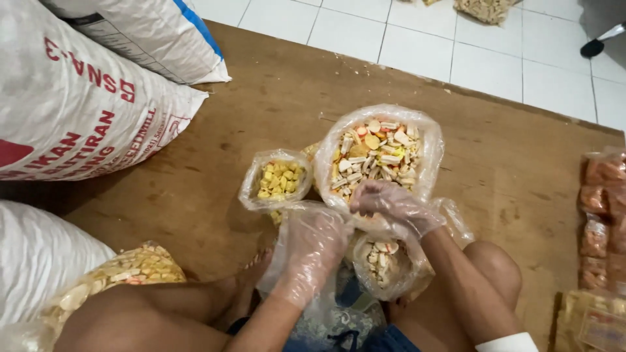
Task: The person sits on the floor and sorts mixed snack pieces from a large plastic bag into smaller plastic bags using gloved hands. They repeatedly scoop and distribute the snacks into multiple smaller bags arranged around the main bag.
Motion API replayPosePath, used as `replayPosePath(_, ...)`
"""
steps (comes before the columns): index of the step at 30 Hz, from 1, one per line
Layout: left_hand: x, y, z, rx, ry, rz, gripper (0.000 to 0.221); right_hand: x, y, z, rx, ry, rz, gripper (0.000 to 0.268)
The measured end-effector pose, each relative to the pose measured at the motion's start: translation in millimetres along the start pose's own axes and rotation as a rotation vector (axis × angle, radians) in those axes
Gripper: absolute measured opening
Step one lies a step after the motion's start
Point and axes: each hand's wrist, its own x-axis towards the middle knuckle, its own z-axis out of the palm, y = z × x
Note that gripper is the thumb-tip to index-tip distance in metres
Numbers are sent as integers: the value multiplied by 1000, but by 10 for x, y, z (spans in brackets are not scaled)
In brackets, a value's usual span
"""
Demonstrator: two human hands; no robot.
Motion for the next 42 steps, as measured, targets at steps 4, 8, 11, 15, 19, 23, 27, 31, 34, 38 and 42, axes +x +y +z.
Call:
replayPosePath(4, -9, 36, 150, -78, -33, -68, 29, 5, 206, 92, 41, -247, 5, 21)
replayPosePath(8, 68, -8, 354, -264, -119, -174, 37, -31, -13, 169, 145, -207, 64, 22)
replayPosePath(11, -11, 36, 167, 128, 55, 2, 22, -195, -140, 235, 107, -150, 97, 20)
replayPosePath(15, 52, -156, -79, -73, 100, 94, 22, -317, -498, 362, 124, -58, 142, 16)
replayPosePath(19, 161, -312, 427, -36, -179, -28, 24, -7, -35, 205, 304, 68, 142, 22)
replayPosePath(23, 243, -475, 511, 25, -685, -218, 27, 319, -67, -28, -196, 239, 252, 29)
replayPosePath(27, 325, -290, -132, 113, -1068, -197, 29, 229, -257, 199, -1039, 83, 372, 34)
replayPosePath(31, -1, -304, -86, 259, -726, 117, 22, 610, 750, -17, -1140, 109, 392, 38)
replayPosePath(34, 49, -318, 156, 147, -704, -4, 25, 886, 1351, -215, -1052, 216, 411, 34)
replayPosePath(38, 169, -309, -130, 119, -911, -1, 31, 825, 1436, -236, -1443, 175, 145, 38)
replayPosePath(42, 341, -364, -490, -22, -1023, -48, 37, 1034, 1979, -431, -1232, 272, 60, 31)
